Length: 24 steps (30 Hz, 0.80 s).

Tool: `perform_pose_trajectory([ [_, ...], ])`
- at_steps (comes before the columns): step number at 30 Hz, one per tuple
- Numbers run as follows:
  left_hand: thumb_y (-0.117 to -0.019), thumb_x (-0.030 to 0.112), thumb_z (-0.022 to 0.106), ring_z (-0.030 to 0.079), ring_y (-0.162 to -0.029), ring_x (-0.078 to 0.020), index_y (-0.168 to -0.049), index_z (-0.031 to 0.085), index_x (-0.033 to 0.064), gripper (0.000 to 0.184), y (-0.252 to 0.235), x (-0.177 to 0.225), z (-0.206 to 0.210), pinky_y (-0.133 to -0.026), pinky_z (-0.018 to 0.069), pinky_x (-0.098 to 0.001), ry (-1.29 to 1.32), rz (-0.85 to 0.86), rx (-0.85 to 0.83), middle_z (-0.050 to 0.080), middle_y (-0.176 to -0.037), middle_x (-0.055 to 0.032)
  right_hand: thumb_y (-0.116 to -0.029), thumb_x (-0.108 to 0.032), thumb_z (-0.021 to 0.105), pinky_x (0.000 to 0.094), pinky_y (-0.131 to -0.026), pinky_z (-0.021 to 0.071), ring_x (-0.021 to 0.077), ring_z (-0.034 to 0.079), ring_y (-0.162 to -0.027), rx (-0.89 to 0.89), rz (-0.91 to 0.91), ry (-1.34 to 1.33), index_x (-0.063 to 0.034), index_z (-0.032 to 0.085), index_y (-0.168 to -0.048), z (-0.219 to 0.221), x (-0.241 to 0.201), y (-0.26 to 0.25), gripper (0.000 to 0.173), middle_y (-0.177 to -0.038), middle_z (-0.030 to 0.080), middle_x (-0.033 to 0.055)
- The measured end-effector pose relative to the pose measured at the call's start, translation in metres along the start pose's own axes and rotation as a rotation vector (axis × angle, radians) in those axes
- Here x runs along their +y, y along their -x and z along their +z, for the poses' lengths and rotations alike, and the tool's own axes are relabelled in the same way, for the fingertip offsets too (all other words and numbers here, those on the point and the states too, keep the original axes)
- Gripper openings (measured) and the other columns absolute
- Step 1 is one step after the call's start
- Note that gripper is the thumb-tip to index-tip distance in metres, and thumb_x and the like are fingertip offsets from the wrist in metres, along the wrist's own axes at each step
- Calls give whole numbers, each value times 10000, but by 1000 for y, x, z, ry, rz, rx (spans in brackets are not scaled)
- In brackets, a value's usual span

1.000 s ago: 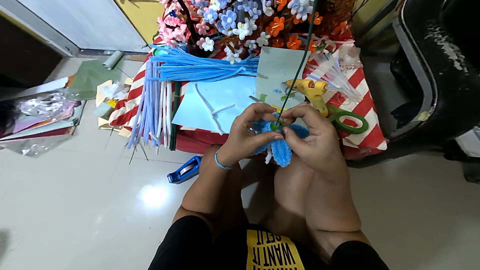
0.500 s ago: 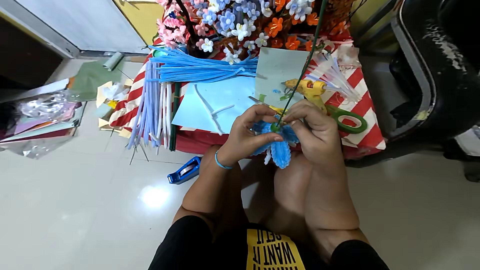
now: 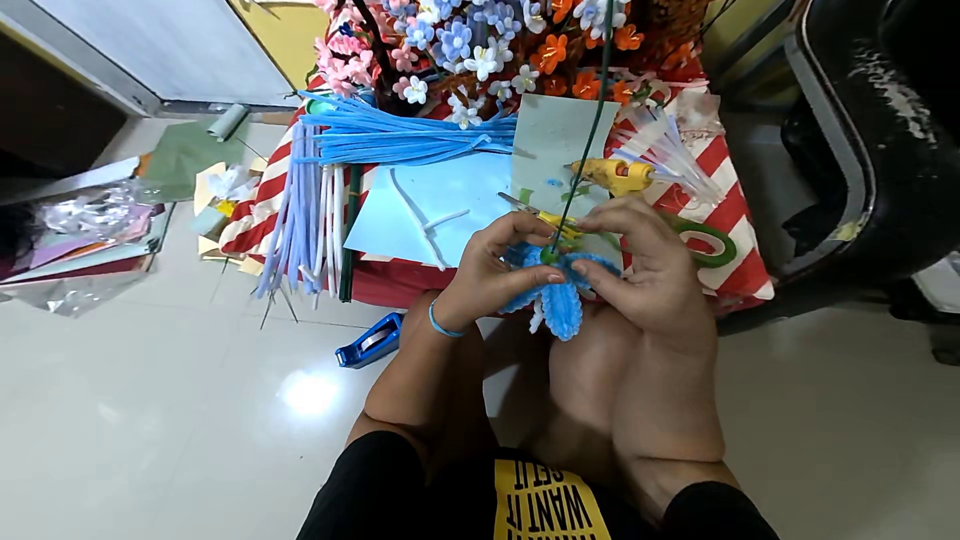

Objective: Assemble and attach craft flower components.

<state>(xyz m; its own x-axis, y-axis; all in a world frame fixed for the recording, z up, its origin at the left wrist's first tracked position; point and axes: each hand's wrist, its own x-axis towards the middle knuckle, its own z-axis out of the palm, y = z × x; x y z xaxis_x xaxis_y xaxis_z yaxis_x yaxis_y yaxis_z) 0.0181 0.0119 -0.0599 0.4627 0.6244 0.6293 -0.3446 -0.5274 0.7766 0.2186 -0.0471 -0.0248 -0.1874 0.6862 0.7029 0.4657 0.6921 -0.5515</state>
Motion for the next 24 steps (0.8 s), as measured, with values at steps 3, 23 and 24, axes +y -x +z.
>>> perform_pose_trajectory([
  [3, -833, 105, 819, 668, -983, -10, -1124, 626, 52, 354, 0, 0, 1, -1053, 506, -332, -41, 19, -22, 717, -989, 45, -932, -119, 669, 323, -967, 491, 130, 620, -1013, 18, 5, 39, -32, 738, -988, 5, -1, -1, 124, -992, 675, 62],
  [23, -856, 82, 794, 663, -1000, -34, -1080, 646, 106, 270, 1, -1, -1, -1089, 481, -369, 21, 101, 51, 706, -989, 48, -1015, -79, 549, 199, -894, 523, 24, 596, -987, 143, 61, -222, -72, 617, -958, 26, -9, -1, 88, -992, 597, -20],
  [24, -860, 93, 791, 660, -1010, -27, -1090, 646, 115, 273, 1, -1, -2, -1111, 460, -375, 15, 96, 57, 708, -996, 58, -1020, -83, 544, 203, -891, 520, 29, 595, -991, 150, 56, -216, -69, 613, -954, 26, -9, -1, 96, -991, 597, -17],
])
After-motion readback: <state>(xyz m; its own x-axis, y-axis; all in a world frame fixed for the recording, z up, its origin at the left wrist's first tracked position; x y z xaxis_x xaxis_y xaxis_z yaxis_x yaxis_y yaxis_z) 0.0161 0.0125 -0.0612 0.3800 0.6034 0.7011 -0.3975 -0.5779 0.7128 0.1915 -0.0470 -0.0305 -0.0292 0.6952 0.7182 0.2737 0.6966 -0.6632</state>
